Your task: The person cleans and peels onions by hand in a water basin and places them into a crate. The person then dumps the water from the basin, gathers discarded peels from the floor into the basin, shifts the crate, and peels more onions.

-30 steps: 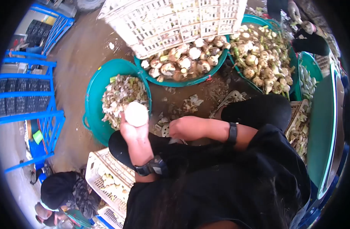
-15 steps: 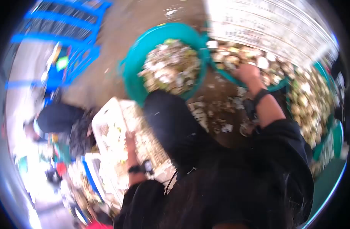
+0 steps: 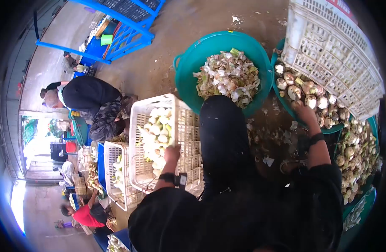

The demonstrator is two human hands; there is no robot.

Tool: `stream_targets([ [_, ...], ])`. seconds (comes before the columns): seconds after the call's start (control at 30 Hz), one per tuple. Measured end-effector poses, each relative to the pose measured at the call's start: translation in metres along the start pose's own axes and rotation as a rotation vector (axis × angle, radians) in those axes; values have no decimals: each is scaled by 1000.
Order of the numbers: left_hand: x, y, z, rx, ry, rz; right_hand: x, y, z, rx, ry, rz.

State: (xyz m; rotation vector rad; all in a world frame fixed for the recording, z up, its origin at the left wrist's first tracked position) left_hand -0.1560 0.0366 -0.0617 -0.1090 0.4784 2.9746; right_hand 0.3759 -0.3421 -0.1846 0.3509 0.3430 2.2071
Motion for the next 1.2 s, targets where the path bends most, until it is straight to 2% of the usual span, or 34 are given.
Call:
stream_targets([
  [0.07, 17, 13, -24, 157, 70, 35, -15, -9, -22, -93, 80, 154],
  [0.1, 22, 21, -26, 171, 79, 53, -33, -7, -29, -136, -43, 125],
  [0.13, 10, 30, -25, 211, 58, -63, -38, 2, -20, -181, -164, 93],
  [0.17, -6, 38, -22, 246, 39, -183, -40, 10, -14, -175, -148, 102],
  [0.2, -14, 36, -11, 209, 49, -115, -42, 30, 5, -118, -362, -26],
  [0.23, -73, 65, 44, 5, 158, -223, -38, 52, 16, -66, -576, -168],
  [0.27, -134, 87, 87, -292, 223, -542, -8, 77, 49, -343, -642, 102],
  [0.3, -191, 118, 118, -390, 427, -805, 14, 117, 81, -623, -681, 364],
  [0.33, -238, 131, 116, -12, 839, -769, 11, 122, 69, -346, -784, 164],
  [0.37, -282, 144, 94, 209, 953, -815, 47, 150, 100, -232, -972, 112],
  [0.4, -320, 150, 56, 443, 875, -759, 52, 162, 99, -230, -1107, -36],
  [0.43, -349, 176, 17, 690, 893, -658, 72, 174, 113, -224, -1170, 64],
  [0.47, -372, 206, -16, 926, 880, -544, 83, 189, 123, -335, -1044, 130],
  [0.5, -390, 224, -30, 948, 820, -616, 90, 203, 131, -465, -1036, 161],
  [0.53, -401, 241, -47, 965, 757, -678, 92, 206, 121, -296, -1025, 37],
  [0.57, -414, 247, -53, 896, 790, -876, 91, 218, 139, -389, -742, 18],
  [0.6, -417, 254, -60, 929, 836, -853, 86, 222, 131, -465, -638, 2],
  [0.67, -422, 264, -75, 1014, 895, -937, 86, 229, 126, -433, -490, -41],
  [0.73, -426, 268, -71, 1010, 883, -910, 85, 226, 117, -402, -457, -121],
  [0.77, -424, 272, -67, 1054, 870, -808, 85, 226, 121, -436, -452, -134],
  [0.8, -426, 268, -71, 980, 830, -890, 83, 221, 114, -428, -468, -177],
  [0.87, -427, 252, -84, 915, 807, -902, 79, 214, 108, -442, -545, -178],
  [0.9, -426, 250, -88, 959, 755, -820, 76, 209, 103, -441, -550, -188],
  [0.93, -426, 248, -86, 963, 747, -823, 64, 201, 80, -370, -1056, -279],
  [0.97, -423, 248, -91, 1104, 827, -690, 61, 195, 54, -277, -1561, -365],
  [1.0, -418, 249, -96, 1240, 902, -551, 66, 191, 40, -133, -1821, -451],
  [1.07, -417, 251, -97, 1310, 927, -571, 78, 199, 39, 52, -2128, -387],
  [1.1, -420, 257, -91, 1380, 1006, -634, 76, 200, 38, 45, -2133, -388],
  [1.13, -423, 261, -84, 1448, 1085, -697, 77, 198, 47, 15, -2074, -259],
  [1.17, -423, 259, -81, 1474, 976, -785, 80, 197, 55, -13, -2010, -132],
  [1.2, -424, 258, -83, 1534, 912, -759, 81, 197, 55, -15, -2013, -129],
])
Point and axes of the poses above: each hand's wrist, its own y-axis away from the middle knuckle, its own z-axis out of the back of the hand, x = y × z, the point moved 9 cm from there along -y, towards the middle knuckle, and after that the axes turned 4 degrees about y, right-handed, at the moved point
